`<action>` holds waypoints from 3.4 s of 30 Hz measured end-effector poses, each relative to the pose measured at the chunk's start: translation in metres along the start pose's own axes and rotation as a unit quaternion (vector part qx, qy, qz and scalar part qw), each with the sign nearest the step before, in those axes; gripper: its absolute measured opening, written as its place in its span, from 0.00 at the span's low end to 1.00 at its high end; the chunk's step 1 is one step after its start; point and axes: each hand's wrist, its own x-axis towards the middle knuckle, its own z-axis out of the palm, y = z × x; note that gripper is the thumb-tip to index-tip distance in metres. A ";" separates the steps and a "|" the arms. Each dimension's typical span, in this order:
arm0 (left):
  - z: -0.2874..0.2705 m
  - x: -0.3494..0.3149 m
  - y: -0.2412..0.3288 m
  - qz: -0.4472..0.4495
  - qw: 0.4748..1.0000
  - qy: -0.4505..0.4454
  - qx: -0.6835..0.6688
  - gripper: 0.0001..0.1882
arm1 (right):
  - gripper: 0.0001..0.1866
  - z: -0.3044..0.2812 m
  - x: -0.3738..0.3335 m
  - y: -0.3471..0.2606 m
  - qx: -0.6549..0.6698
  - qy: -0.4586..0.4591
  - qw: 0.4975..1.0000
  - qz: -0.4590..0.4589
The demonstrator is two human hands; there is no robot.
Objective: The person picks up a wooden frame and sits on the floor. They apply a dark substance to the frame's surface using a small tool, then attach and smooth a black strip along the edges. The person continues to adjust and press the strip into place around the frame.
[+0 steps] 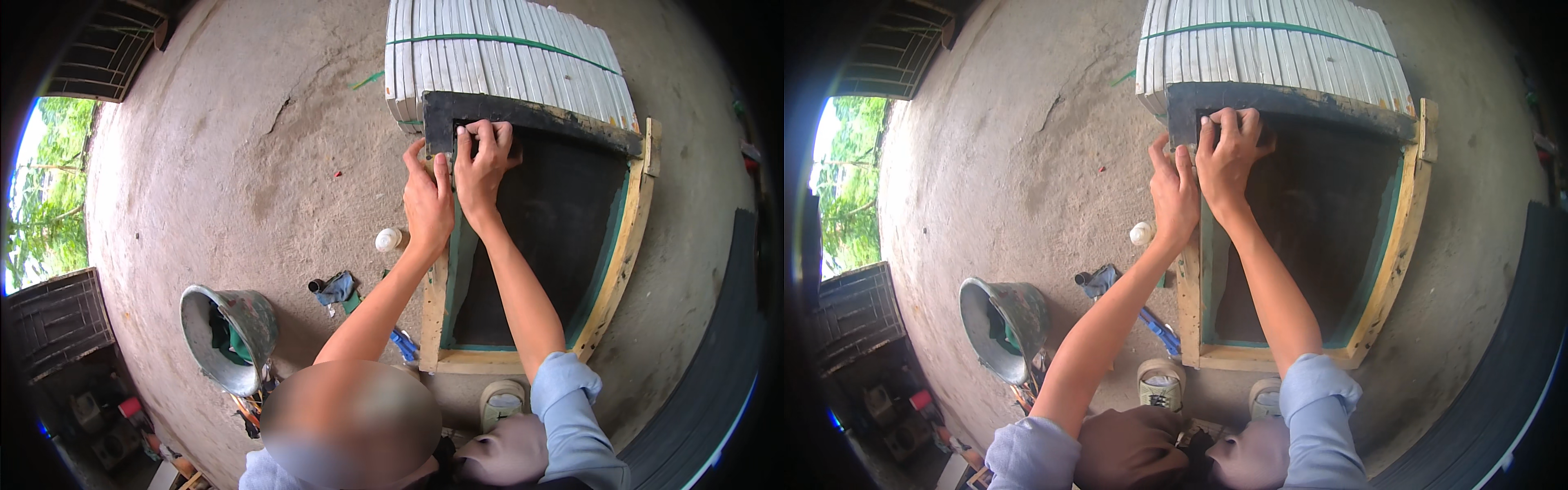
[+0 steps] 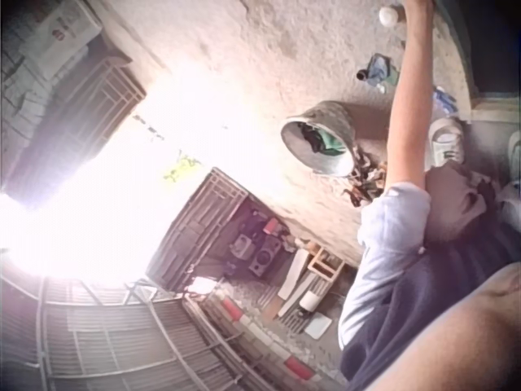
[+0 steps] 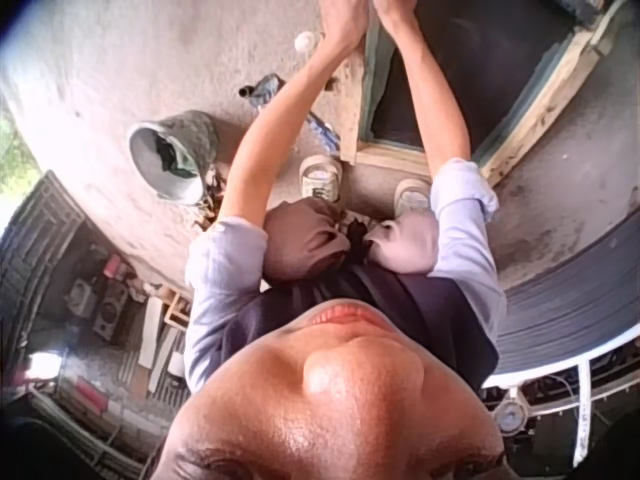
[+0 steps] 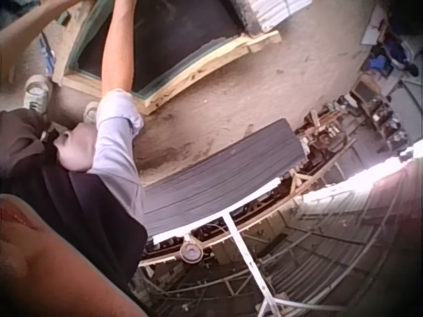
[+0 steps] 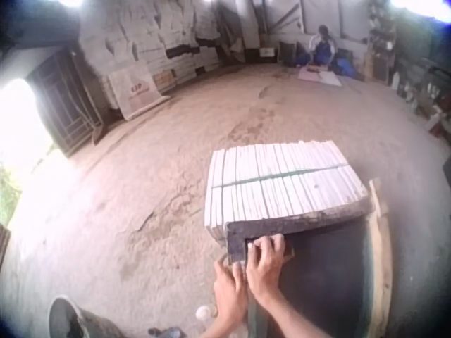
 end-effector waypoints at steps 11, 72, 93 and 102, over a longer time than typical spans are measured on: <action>0.000 -0.002 0.007 -0.013 1.000 -0.010 0.006 0.21 | 0.14 -0.018 0.004 -0.006 0.119 -0.144 0.970 0.157; 0.008 -0.003 0.011 -0.007 0.980 0.081 0.179 0.22 | 0.17 -0.021 0.013 -0.017 0.487 -0.142 0.810 0.294; 0.009 -0.004 0.016 -0.012 0.982 0.074 0.171 0.21 | 0.20 -0.025 0.048 -0.003 0.385 -0.353 0.752 0.403; 0.010 -0.004 0.015 -0.014 0.972 0.094 0.215 0.21 | 0.18 -0.016 0.032 -0.005 0.426 -0.273 0.802 0.316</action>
